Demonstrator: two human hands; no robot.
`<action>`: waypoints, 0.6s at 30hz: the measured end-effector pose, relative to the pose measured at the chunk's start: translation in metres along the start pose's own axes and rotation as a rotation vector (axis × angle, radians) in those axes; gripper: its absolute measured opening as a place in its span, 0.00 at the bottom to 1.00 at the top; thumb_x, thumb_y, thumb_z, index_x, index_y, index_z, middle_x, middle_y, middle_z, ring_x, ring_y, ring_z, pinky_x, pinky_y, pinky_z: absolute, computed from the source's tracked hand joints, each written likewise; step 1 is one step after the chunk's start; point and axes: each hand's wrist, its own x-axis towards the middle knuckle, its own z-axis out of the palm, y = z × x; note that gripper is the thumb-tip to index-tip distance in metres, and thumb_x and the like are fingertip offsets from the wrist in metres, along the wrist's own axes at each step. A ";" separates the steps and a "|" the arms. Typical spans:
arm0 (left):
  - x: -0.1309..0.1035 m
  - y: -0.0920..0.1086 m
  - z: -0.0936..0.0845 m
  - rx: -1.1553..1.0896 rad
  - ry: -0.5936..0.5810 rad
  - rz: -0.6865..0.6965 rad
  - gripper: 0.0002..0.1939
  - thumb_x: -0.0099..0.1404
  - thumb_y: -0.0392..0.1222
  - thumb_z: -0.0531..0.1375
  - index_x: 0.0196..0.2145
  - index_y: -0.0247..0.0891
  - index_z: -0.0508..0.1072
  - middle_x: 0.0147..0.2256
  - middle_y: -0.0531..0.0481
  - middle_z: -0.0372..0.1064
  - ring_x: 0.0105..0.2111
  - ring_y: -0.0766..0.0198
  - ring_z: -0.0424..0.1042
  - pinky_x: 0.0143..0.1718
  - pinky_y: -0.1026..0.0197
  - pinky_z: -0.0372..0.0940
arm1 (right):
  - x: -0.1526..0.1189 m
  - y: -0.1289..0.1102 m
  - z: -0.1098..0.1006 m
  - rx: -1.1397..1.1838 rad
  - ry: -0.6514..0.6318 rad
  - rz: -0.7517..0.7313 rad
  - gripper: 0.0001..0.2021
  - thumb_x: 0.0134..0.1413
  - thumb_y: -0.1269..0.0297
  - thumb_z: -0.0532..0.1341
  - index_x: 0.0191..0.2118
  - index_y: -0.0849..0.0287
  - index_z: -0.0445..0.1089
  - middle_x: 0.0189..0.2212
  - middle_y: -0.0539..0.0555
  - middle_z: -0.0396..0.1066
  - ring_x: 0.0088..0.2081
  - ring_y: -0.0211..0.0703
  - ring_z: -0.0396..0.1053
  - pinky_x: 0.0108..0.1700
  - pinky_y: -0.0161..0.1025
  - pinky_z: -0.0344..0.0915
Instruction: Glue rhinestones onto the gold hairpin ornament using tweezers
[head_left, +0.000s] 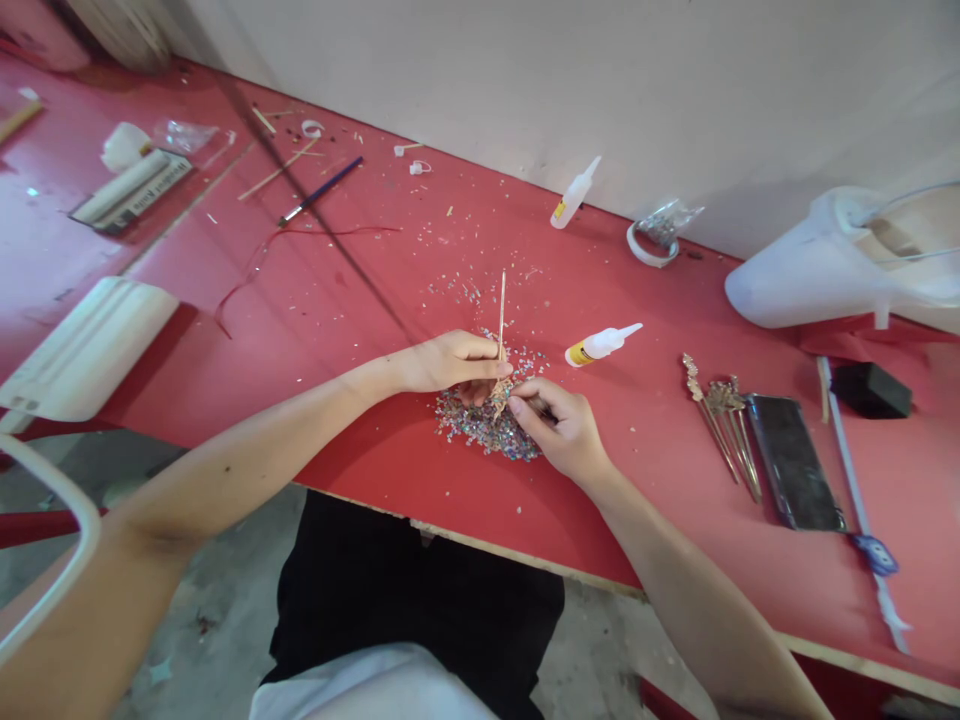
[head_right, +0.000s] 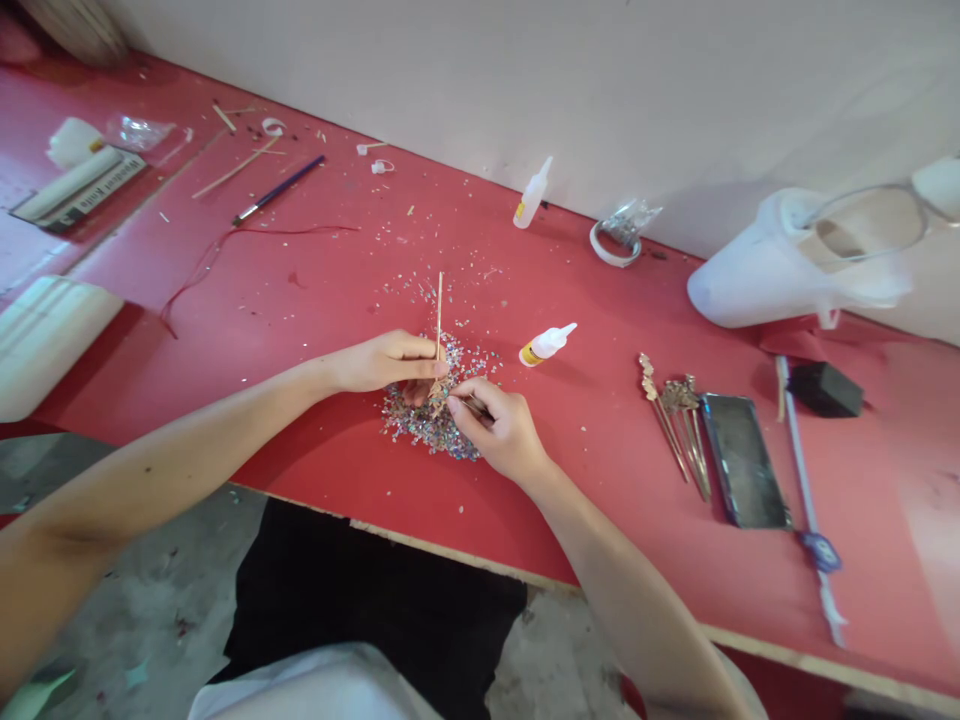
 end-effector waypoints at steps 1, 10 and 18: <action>0.000 0.000 0.000 0.000 0.002 0.001 0.21 0.64 0.56 0.58 0.27 0.34 0.67 0.21 0.52 0.69 0.19 0.72 0.68 0.23 0.68 0.65 | 0.000 0.000 0.000 0.003 -0.003 0.000 0.08 0.60 0.61 0.56 0.31 0.57 0.66 0.16 0.43 0.52 0.18 0.31 0.49 0.21 0.33 0.48; 0.000 0.001 0.000 -0.014 0.011 -0.003 0.21 0.65 0.56 0.58 0.27 0.33 0.67 0.20 0.52 0.68 0.19 0.73 0.69 0.24 0.70 0.65 | 0.000 0.000 -0.001 -0.005 0.018 0.001 0.10 0.60 0.59 0.56 0.32 0.57 0.67 0.17 0.44 0.55 0.18 0.32 0.50 0.22 0.33 0.48; 0.000 0.000 0.000 -0.006 0.013 0.003 0.21 0.64 0.56 0.58 0.27 0.33 0.67 0.21 0.52 0.69 0.20 0.72 0.69 0.24 0.70 0.65 | -0.001 0.001 0.001 -0.058 0.051 -0.035 0.07 0.59 0.62 0.57 0.31 0.57 0.67 0.16 0.43 0.53 0.17 0.31 0.48 0.21 0.33 0.47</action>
